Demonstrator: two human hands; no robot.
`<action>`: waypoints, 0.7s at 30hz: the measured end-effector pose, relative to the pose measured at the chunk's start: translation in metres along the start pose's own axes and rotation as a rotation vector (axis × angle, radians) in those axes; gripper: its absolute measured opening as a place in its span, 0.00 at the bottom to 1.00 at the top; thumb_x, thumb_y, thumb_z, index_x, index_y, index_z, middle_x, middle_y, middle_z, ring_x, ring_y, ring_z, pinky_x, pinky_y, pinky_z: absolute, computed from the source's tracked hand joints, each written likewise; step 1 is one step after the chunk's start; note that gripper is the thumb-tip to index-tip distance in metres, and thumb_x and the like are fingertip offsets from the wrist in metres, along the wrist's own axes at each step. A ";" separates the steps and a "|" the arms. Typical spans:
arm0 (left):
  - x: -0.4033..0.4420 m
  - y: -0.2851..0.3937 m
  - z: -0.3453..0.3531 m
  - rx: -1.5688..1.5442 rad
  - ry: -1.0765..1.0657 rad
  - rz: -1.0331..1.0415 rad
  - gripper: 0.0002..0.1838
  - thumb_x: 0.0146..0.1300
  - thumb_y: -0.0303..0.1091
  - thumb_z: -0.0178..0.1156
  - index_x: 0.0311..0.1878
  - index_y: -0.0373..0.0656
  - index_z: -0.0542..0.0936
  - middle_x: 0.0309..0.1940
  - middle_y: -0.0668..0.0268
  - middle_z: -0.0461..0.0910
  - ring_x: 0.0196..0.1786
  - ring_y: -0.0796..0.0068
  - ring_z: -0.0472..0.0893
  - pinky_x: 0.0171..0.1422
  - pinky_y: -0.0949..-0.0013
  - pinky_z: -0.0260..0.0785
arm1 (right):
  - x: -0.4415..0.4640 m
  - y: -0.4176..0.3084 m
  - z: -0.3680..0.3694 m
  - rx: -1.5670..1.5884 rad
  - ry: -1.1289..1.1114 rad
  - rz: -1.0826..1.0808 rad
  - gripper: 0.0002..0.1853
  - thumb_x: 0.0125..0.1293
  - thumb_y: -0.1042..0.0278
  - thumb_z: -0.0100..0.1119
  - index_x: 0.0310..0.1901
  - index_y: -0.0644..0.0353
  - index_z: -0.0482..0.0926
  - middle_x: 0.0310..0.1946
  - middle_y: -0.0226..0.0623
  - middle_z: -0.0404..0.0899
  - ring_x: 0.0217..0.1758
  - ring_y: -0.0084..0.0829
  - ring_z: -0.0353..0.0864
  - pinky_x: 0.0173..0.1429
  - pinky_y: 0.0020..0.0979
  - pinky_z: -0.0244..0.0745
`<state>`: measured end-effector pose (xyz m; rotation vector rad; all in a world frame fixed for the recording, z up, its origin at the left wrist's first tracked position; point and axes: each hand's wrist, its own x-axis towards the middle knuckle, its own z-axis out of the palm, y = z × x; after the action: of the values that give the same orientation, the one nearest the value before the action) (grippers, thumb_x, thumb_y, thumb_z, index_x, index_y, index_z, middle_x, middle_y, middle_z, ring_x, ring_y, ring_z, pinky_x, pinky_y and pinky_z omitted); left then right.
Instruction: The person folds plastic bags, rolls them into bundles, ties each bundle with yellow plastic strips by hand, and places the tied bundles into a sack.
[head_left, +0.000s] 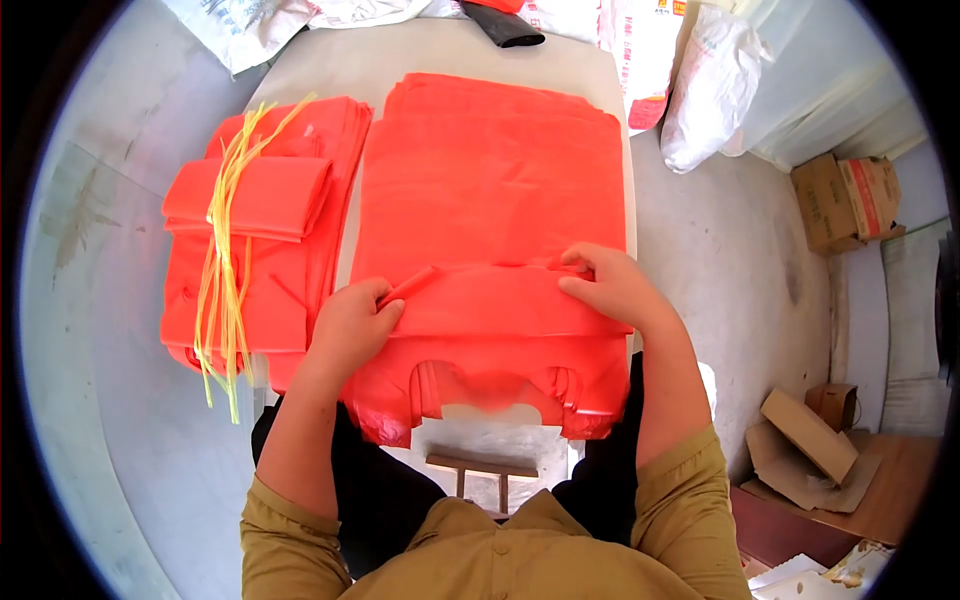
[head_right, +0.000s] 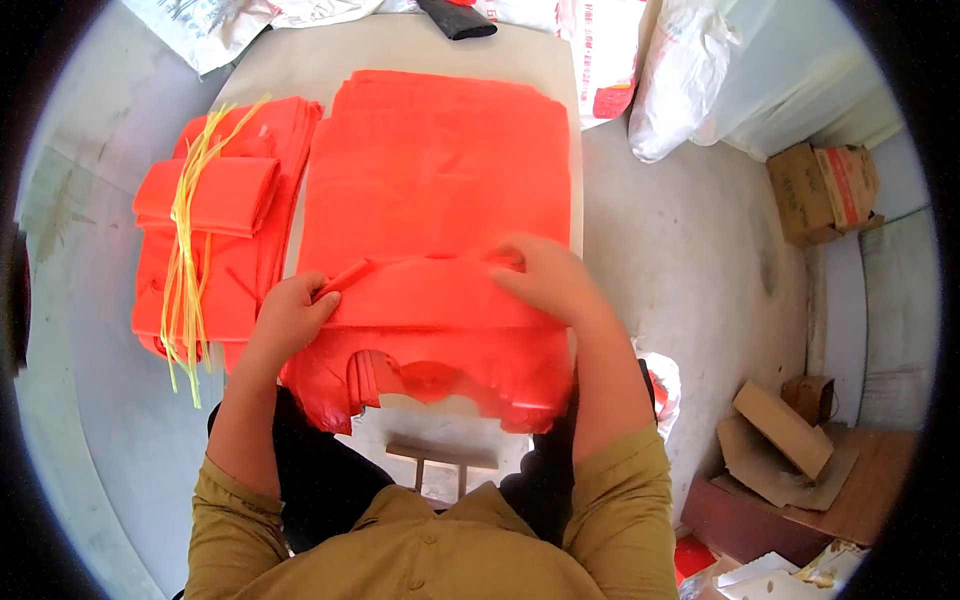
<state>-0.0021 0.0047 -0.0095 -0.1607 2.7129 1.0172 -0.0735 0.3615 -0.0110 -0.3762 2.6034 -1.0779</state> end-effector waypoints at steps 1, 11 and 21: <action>0.000 0.002 -0.001 0.007 -0.001 -0.019 0.13 0.69 0.38 0.65 0.39 0.36 0.81 0.31 0.49 0.81 0.37 0.48 0.83 0.42 0.53 0.73 | -0.005 0.001 -0.005 0.003 0.005 0.015 0.16 0.69 0.68 0.67 0.55 0.63 0.80 0.33 0.31 0.80 0.36 0.27 0.76 0.45 0.33 0.77; 0.005 -0.013 0.008 -0.049 0.074 -0.015 0.12 0.69 0.37 0.65 0.43 0.37 0.78 0.34 0.50 0.83 0.40 0.49 0.84 0.44 0.52 0.73 | -0.031 0.020 -0.010 -0.059 0.103 0.112 0.08 0.71 0.73 0.61 0.50 0.60 0.78 0.32 0.36 0.80 0.37 0.34 0.79 0.45 0.35 0.77; 0.000 -0.031 -0.011 -0.433 -0.180 -0.049 0.12 0.65 0.27 0.66 0.48 0.43 0.75 0.33 0.68 0.75 0.38 0.78 0.74 0.45 0.68 0.70 | -0.043 -0.003 -0.017 -0.214 0.006 0.091 0.13 0.67 0.68 0.68 0.51 0.59 0.83 0.52 0.39 0.80 0.56 0.43 0.83 0.60 0.39 0.79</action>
<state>0.0018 -0.0260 -0.0214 -0.1986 2.2856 1.5118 -0.0401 0.3856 0.0101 -0.2983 2.7203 -0.7743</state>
